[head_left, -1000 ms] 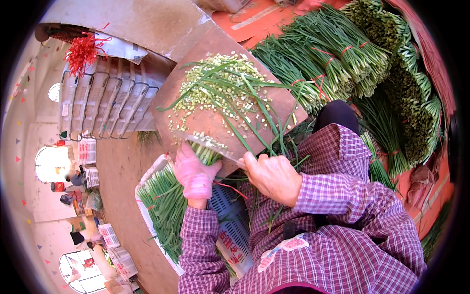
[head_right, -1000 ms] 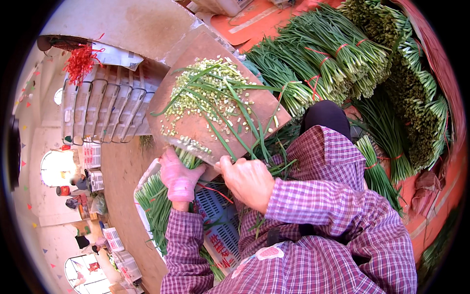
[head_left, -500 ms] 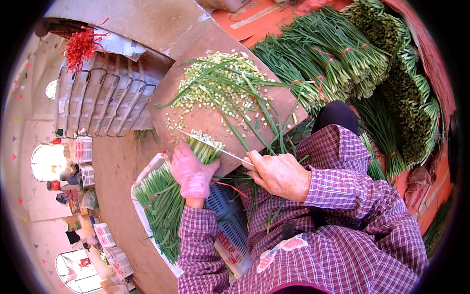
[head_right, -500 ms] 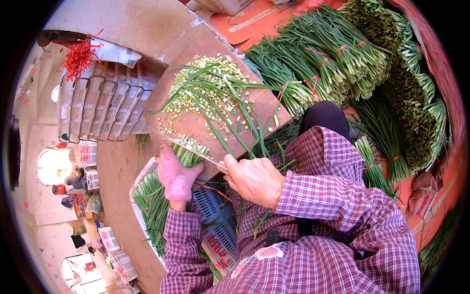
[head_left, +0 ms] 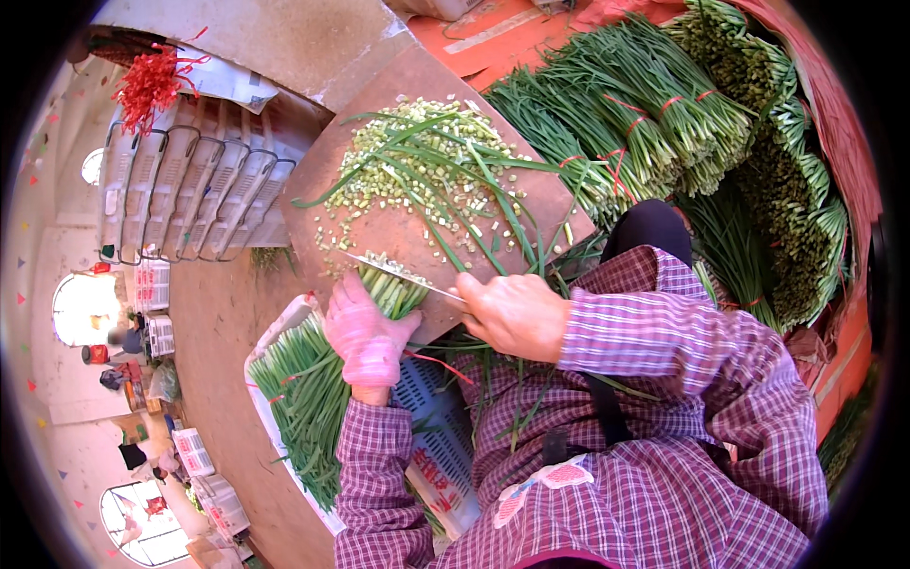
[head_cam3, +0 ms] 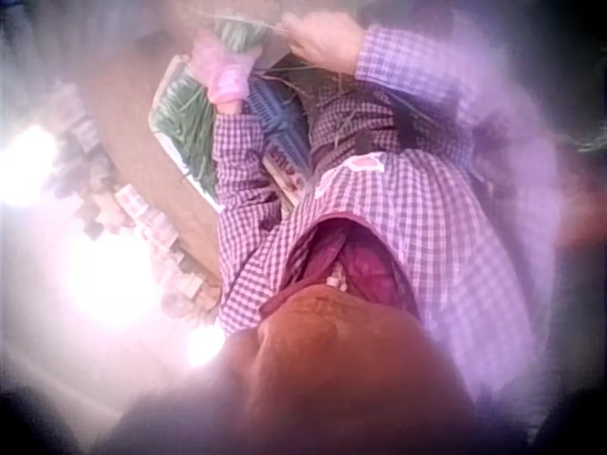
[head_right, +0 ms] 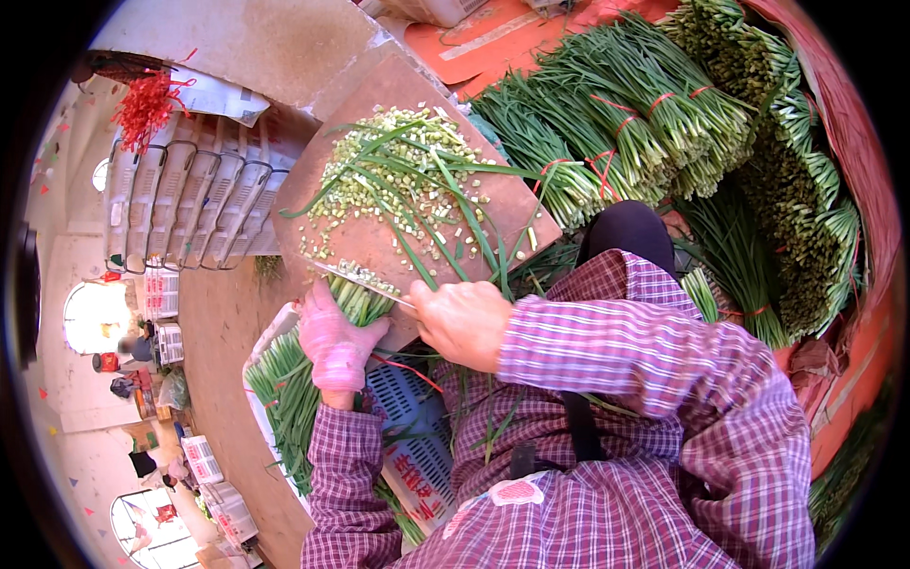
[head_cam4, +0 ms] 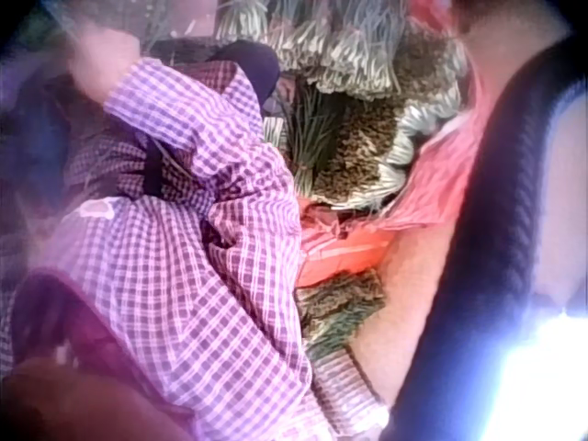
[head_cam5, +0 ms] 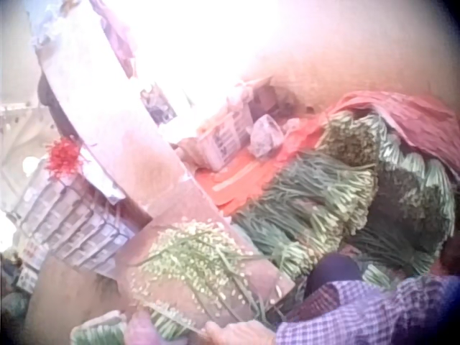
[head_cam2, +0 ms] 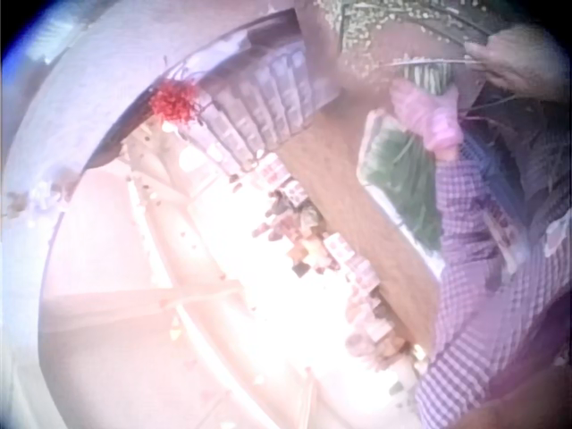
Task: The person picks up bundles of green stalks, aligns the ends on a wooden board, trims the ends with a large knife, and places the trimmed bundles into a plastic crate.
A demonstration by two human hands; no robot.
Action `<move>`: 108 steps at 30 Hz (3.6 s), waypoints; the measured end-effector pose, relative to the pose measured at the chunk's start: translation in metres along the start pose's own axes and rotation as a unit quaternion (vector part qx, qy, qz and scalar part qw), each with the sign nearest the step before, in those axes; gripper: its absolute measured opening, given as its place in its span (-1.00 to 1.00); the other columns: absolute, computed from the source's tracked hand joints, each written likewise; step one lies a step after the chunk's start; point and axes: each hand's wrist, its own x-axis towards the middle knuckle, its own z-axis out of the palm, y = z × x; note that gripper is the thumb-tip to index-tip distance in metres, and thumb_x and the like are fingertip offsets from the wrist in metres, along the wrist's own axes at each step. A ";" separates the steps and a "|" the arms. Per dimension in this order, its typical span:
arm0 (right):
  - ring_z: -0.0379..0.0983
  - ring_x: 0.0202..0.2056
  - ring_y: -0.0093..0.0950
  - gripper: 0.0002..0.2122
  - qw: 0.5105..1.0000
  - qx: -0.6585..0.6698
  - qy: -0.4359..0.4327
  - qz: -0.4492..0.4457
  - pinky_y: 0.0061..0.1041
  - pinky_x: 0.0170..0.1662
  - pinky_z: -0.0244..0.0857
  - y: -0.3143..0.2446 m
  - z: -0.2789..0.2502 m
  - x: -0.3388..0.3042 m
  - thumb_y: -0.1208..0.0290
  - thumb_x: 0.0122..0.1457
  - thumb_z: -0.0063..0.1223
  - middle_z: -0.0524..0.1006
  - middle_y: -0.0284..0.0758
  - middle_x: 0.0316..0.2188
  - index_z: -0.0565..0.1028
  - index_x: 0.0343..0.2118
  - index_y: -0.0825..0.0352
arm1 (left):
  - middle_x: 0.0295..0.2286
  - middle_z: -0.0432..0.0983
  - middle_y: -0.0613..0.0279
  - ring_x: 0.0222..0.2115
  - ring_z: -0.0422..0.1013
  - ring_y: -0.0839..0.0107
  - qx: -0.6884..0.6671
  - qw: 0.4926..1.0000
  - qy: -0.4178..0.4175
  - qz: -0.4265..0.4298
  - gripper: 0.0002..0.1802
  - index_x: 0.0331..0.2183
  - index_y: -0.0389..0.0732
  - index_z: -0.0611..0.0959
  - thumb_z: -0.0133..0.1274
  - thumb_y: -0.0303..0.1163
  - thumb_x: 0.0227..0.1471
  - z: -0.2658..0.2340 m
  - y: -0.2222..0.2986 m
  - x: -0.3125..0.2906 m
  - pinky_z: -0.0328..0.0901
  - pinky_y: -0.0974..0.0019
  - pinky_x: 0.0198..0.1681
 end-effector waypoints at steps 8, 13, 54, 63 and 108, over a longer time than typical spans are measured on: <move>0.47 -0.54 -0.01 -0.75 1.000 0.000 0.010 0.003 -0.04 -0.50 0.30 -0.006 -0.008 0.000 0.32 0.14 0.00 0.47 -0.06 -0.66 0.26 -0.30 0.40 | -0.15 0.41 -0.06 -0.11 0.37 0.02 0.000 1.000 -0.009 -0.008 0.16 0.03 -0.33 0.34 0.43 0.02 -0.64 0.000 -0.005 0.003 0.27 0.11 0.01; 0.53 -0.51 -0.09 -0.79 1.000 -0.023 -0.002 0.021 -0.13 -0.46 0.37 -0.006 -0.003 0.002 0.34 0.14 -0.03 0.52 -0.09 -0.62 0.33 -0.32 0.41 | -0.16 0.41 -0.05 -0.10 0.37 0.03 -0.003 1.000 -0.023 -0.019 0.14 0.03 -0.31 0.35 0.43 0.02 -0.62 -0.005 0.002 0.002 0.27 0.11 0.00; 0.53 -0.59 -0.24 -0.87 0.984 -0.109 0.133 0.039 -0.25 -0.53 0.37 0.002 0.058 0.027 0.40 0.15 -0.10 0.52 -0.22 -0.67 0.35 -0.34 0.35 | -0.03 0.36 -0.14 -0.02 0.34 -0.04 -0.039 0.997 -0.047 -0.040 0.21 0.12 -0.33 0.26 0.44 -0.02 -0.57 -0.002 -0.008 0.006 0.24 0.08 0.07; 0.56 -0.55 -0.29 -0.87 0.989 -0.129 0.073 0.029 -0.30 -0.54 0.37 0.004 0.048 0.067 0.41 0.17 -0.11 0.54 -0.23 -0.62 0.35 -0.32 0.36 | -0.03 0.36 -0.14 -0.02 0.33 -0.08 -0.038 0.998 -0.044 -0.026 0.23 0.12 -0.32 0.26 0.45 -0.01 -0.58 -0.005 -0.007 0.006 0.23 0.05 0.07; 0.51 -0.29 -0.22 -0.77 0.959 -0.169 0.136 -0.181 -0.23 -0.31 0.40 -0.050 0.011 0.097 0.21 0.04 0.13 0.50 -0.21 -0.46 0.52 -0.46 0.30 | -0.52 0.51 0.09 -0.52 0.45 0.23 -0.546 0.833 0.042 -0.078 -0.85 -0.48 -0.31 0.60 0.25 -0.49 -0.16 -0.010 0.010 -0.165 0.35 0.29 -0.34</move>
